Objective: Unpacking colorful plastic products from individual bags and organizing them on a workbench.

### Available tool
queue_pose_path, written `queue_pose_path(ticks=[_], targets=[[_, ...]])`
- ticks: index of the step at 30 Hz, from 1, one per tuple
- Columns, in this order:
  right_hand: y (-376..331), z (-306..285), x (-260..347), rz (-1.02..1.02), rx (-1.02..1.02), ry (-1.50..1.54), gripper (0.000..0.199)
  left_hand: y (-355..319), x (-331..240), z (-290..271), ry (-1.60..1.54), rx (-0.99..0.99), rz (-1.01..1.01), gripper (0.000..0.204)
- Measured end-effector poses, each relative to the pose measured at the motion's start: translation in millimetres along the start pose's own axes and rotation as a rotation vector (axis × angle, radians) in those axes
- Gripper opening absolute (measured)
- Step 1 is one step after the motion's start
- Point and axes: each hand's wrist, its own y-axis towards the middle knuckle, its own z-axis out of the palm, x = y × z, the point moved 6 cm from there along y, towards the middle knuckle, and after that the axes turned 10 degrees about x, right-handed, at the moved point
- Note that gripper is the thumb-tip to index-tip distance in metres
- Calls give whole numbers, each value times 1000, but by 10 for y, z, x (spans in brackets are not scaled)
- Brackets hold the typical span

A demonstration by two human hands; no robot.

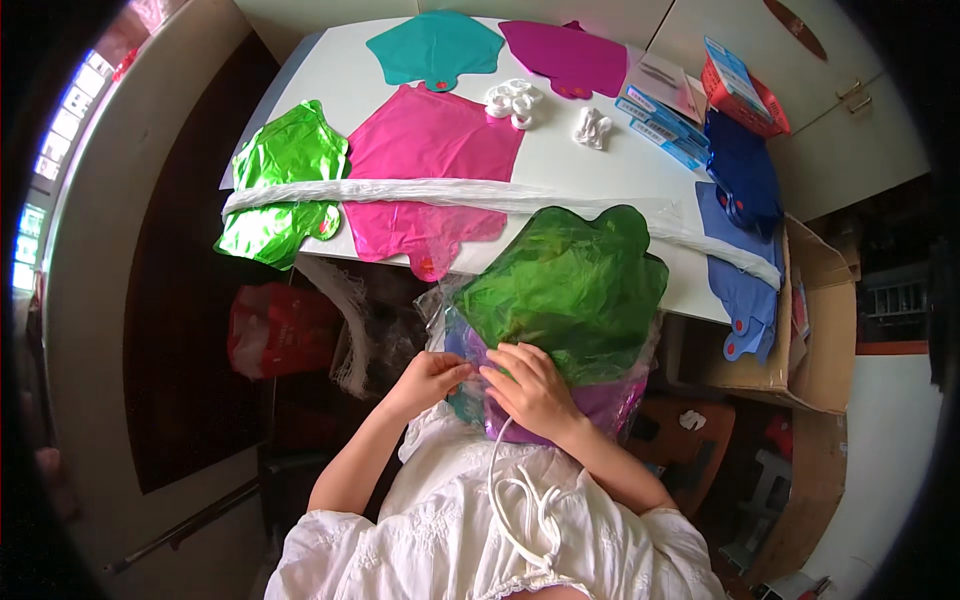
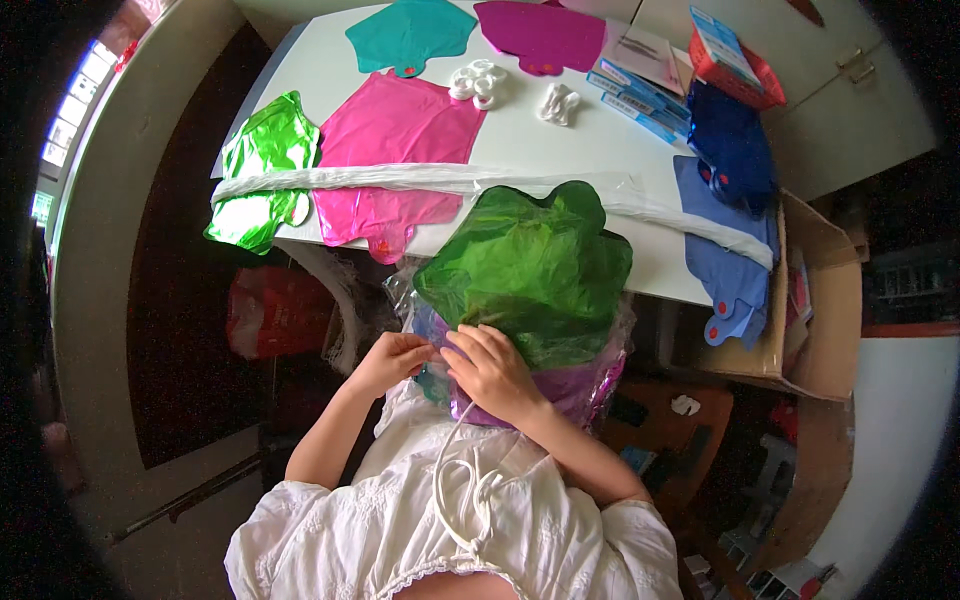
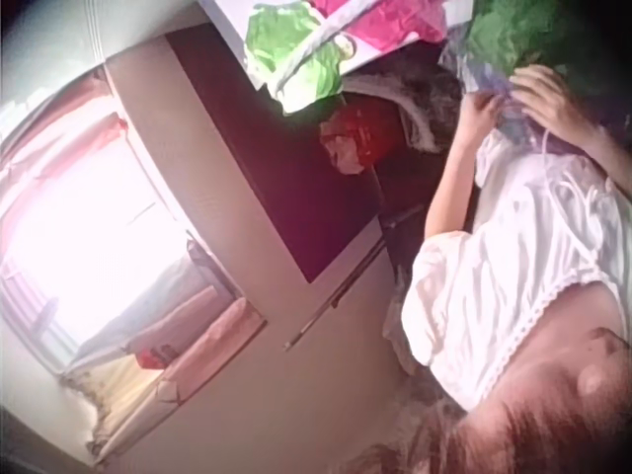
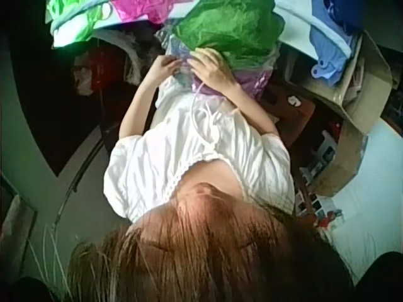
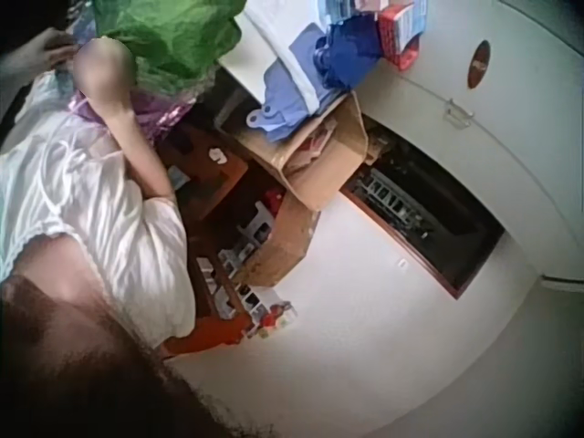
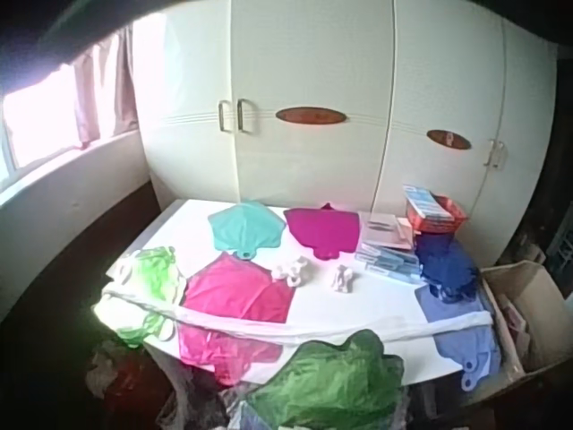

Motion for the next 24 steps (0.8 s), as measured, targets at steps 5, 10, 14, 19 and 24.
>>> queue_pose_path(ticks=[5, 10, 14, 19, 24], targets=[[63, 51, 49, 5, -51, 48, 28, 33, 47, 68, -396, 59, -20, 16], [55, 134, 14, 57, -43, 147, 22, 51, 101, 30, -373, 58, -16, 14], [67, 150, -6, 177, -26, 301, 23, 27, 81, 41, -388, 59, -13, 10], [62, 215, -8, 212, 50, 359, 21, -19, 0, 82, -439, 28, 4, 22], [71, 247, -48, 226, 89, 437, 14, -34, 6, 91, -416, 27, -65, 16]])
